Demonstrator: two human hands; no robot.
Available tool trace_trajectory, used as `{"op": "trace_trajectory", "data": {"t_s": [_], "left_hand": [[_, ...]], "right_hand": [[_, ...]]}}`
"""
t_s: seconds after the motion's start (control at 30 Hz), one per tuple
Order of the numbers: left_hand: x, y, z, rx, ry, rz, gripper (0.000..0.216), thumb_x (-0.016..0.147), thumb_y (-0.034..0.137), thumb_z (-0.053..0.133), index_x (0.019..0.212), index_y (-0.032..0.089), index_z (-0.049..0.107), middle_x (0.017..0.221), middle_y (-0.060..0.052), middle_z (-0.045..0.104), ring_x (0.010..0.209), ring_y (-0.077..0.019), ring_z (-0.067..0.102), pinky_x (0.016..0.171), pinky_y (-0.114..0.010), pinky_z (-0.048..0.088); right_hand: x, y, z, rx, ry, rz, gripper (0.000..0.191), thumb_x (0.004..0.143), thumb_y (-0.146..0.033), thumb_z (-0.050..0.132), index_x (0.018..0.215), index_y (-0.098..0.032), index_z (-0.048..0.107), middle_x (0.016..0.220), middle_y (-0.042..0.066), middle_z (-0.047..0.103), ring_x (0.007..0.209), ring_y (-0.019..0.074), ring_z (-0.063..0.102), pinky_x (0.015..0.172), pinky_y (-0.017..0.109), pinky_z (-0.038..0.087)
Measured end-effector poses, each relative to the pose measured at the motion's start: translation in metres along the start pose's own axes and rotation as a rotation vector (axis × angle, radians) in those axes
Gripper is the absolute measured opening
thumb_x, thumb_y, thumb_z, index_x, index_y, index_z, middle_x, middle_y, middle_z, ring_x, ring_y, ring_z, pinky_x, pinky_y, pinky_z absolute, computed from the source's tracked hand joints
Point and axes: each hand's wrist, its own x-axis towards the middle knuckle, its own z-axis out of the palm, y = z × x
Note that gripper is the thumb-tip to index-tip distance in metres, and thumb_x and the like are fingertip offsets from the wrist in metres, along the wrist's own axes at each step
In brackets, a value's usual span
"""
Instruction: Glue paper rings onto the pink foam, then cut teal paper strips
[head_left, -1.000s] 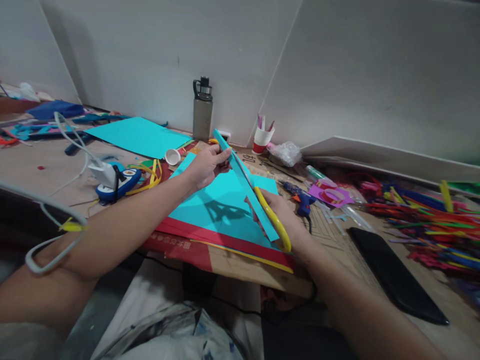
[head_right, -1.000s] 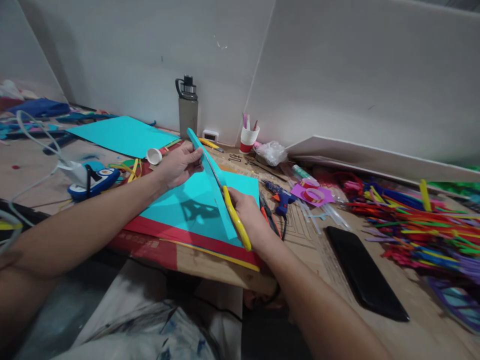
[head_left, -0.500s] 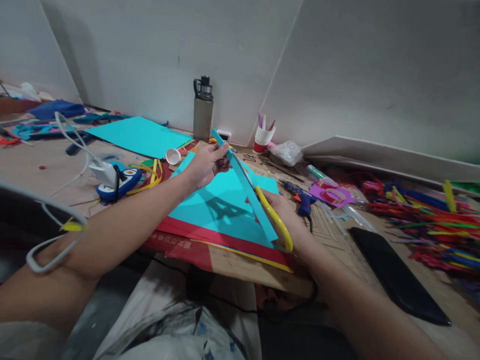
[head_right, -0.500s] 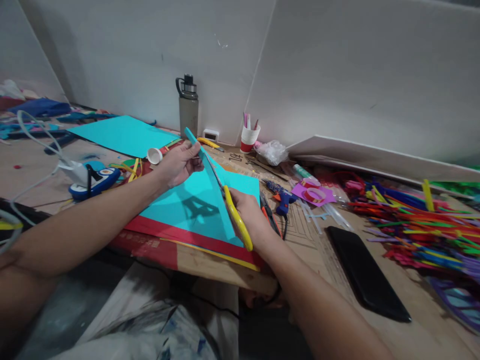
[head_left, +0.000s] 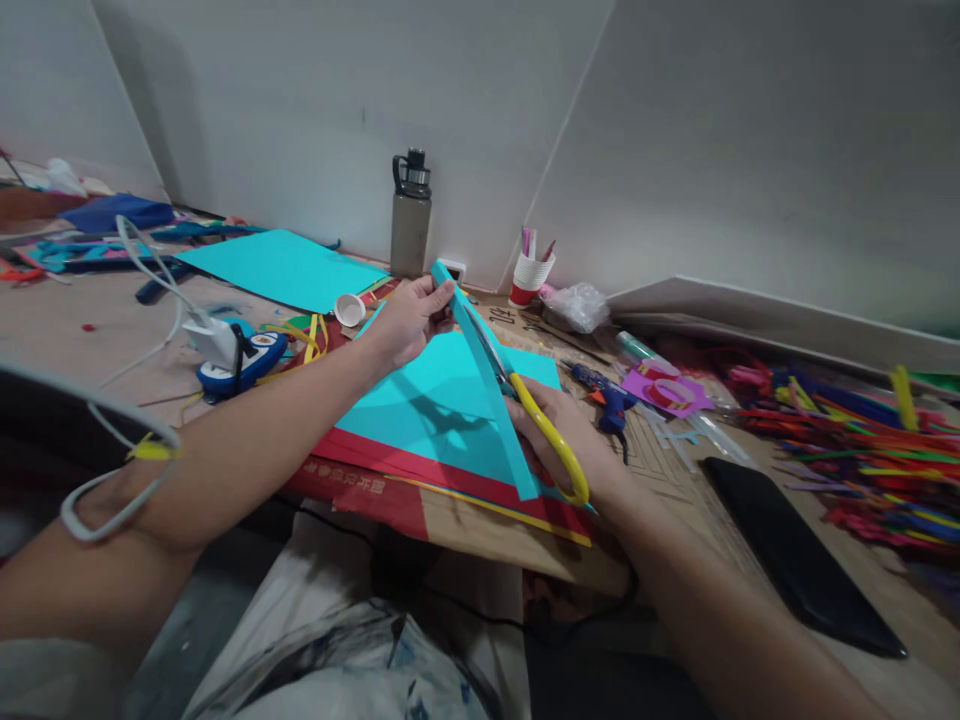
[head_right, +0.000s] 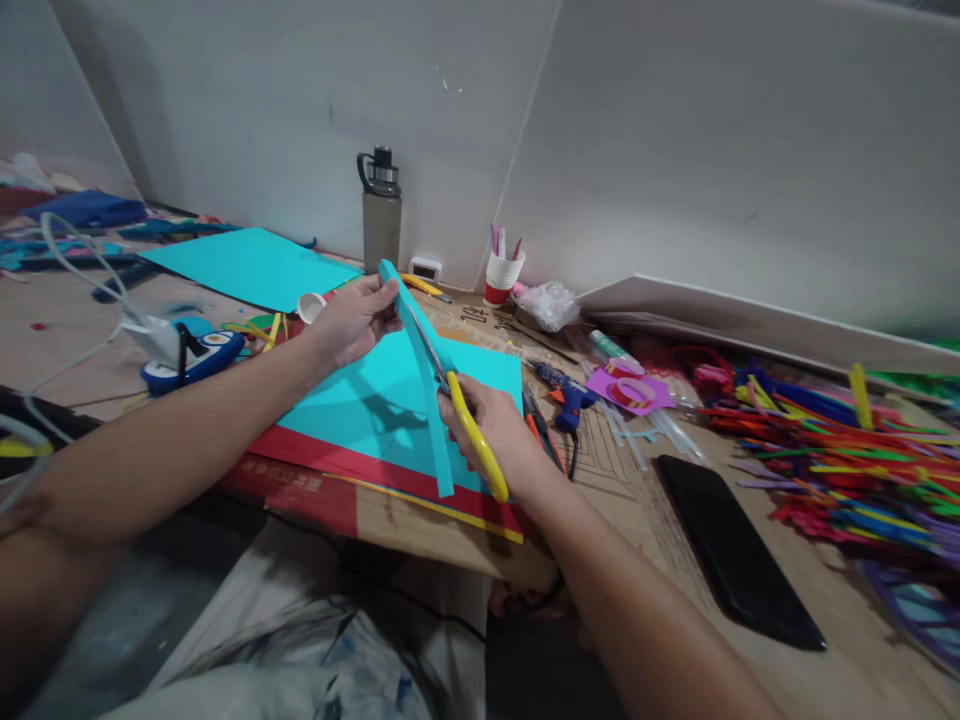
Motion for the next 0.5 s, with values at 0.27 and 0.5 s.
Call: {"op": "trace_trajectory", "data": {"t_s": [0.27, 0.5], "left_hand": [[-0.0014, 0.0008, 0.0008, -0.003, -0.004, -0.014, 0.02, 0.083, 0.024, 0.063, 0.071, 0.015, 0.05, 0.057, 0.004, 0.056, 0.051, -0.007, 0.054, 0.053, -0.019, 0.043], [0.0018, -0.0036, -0.0044, -0.001, -0.022, 0.008, 0.019, 0.084, 0.025, 0.063, 0.073, 0.015, 0.051, 0.059, 0.004, 0.056, 0.052, -0.0067, 0.054, 0.055, -0.02, 0.045]], "right_hand": [[0.0008, -0.0063, 0.0032, 0.027, 0.041, 0.088, 0.022, 0.079, -0.04, 0.047, 0.08, -0.02, 0.054, 0.054, -0.005, 0.047, 0.043, 0.0097, 0.043, 0.039, 0.019, 0.034], [0.0021, 0.0002, 0.0069, 0.034, 0.068, 0.048, 0.026, 0.079, -0.042, 0.048, 0.077, -0.018, 0.057, 0.056, -0.003, 0.051, 0.046, 0.0098, 0.043, 0.043, 0.021, 0.035]]}}
